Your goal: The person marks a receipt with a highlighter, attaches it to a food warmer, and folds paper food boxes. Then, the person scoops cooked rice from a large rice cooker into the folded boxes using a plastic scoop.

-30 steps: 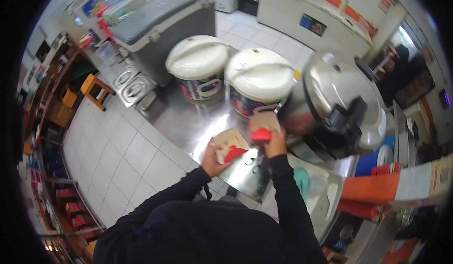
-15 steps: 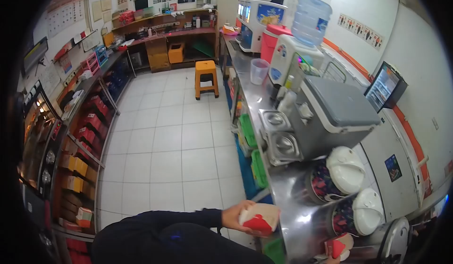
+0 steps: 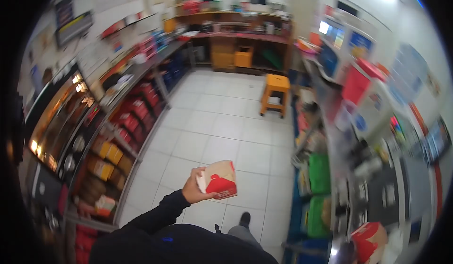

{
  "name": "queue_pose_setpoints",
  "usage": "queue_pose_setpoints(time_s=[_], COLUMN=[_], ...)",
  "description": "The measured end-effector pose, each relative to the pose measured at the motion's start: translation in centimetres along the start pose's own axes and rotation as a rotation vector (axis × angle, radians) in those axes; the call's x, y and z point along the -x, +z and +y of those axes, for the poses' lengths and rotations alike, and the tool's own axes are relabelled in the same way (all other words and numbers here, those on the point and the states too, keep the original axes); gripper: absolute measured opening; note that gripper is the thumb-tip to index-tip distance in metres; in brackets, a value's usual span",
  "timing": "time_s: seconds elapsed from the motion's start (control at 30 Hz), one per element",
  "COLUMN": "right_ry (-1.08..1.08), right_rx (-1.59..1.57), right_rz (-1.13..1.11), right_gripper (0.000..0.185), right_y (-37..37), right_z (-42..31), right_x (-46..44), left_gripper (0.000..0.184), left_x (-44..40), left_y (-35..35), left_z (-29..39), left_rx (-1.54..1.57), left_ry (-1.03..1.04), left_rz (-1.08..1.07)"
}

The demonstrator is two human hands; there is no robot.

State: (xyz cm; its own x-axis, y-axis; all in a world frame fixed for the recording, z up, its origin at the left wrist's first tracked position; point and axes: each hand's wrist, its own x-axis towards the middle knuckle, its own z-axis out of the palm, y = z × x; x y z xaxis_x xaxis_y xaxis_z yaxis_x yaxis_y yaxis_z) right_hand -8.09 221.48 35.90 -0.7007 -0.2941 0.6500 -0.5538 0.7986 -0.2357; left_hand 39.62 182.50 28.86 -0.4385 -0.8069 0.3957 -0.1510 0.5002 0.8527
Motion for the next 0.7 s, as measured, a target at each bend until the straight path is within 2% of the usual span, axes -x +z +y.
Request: queue_pose_setpoints(time_s=[0.13, 0.2, 0.27, 0.3, 0.33, 0.37, 0.43, 0.53, 0.63, 0.7], right_ry=[-0.299, -0.425, -0.658, -0.818, -0.943, -0.975, -1.145, -1.297, -1.302, -1.443], right_rx=[-0.483, -0.93, -0.786, -0.816, -0.761, -0.818, -1.011, -1.3, -1.396, -1.336], right_rz=[-0.488, -0.704, -0.739, -0.688, -0.756, -0.867, -1.025, -1.243, -1.58, -1.571], right_gripper=[0.042, 0.039, 0.032, 0.025, 0.025, 0.031, 0.032, 0.027, 0.027, 0.027], right_y=[14.5, 29.4, 29.9, 32.5, 33.5, 33.1, 33.5, 31.3, 31.2, 33.5], right_z=[-18.1, -26.8, -44.3, -51.3, -58.5, -65.6, -77.9, -93.0, -104.9, -111.4], right_x=[-7.5, -9.7, -9.4, -8.5, -7.6, -6.2, -2.8, 3.3, 10.0, 13.8], left_gripper=[0.076, 0.075, 0.08, 0.082, 0.084, 0.088, 0.08, 0.076, 0.077, 0.078], left_x=[-3.9, -5.2, -5.6, -5.8, -6.0, -6.4, -6.7, -5.8, -5.1, -5.6], left_y=[-5.8, -9.3, -12.6, -14.8, -17.1, -19.6, -23.8, -28.1, -31.7, -34.2], left_z=[-6.5, -9.0, -12.7, -13.8, -14.6, -14.6, -14.1, -16.8, -20.5, -23.5], left_rx=[-0.13, -0.179, -0.263, -0.352, -0.441, -0.518, -0.512, -0.472, -0.415, -0.516], left_ry=[-0.057, -0.118, -0.236, -0.287, -0.342, -0.381, -0.483, -0.566, -0.686, -0.785], left_rz=[0.237, 0.335, 0.431, 0.466, 0.488, 0.503, 0.601, 0.823, 1.062, 1.179])
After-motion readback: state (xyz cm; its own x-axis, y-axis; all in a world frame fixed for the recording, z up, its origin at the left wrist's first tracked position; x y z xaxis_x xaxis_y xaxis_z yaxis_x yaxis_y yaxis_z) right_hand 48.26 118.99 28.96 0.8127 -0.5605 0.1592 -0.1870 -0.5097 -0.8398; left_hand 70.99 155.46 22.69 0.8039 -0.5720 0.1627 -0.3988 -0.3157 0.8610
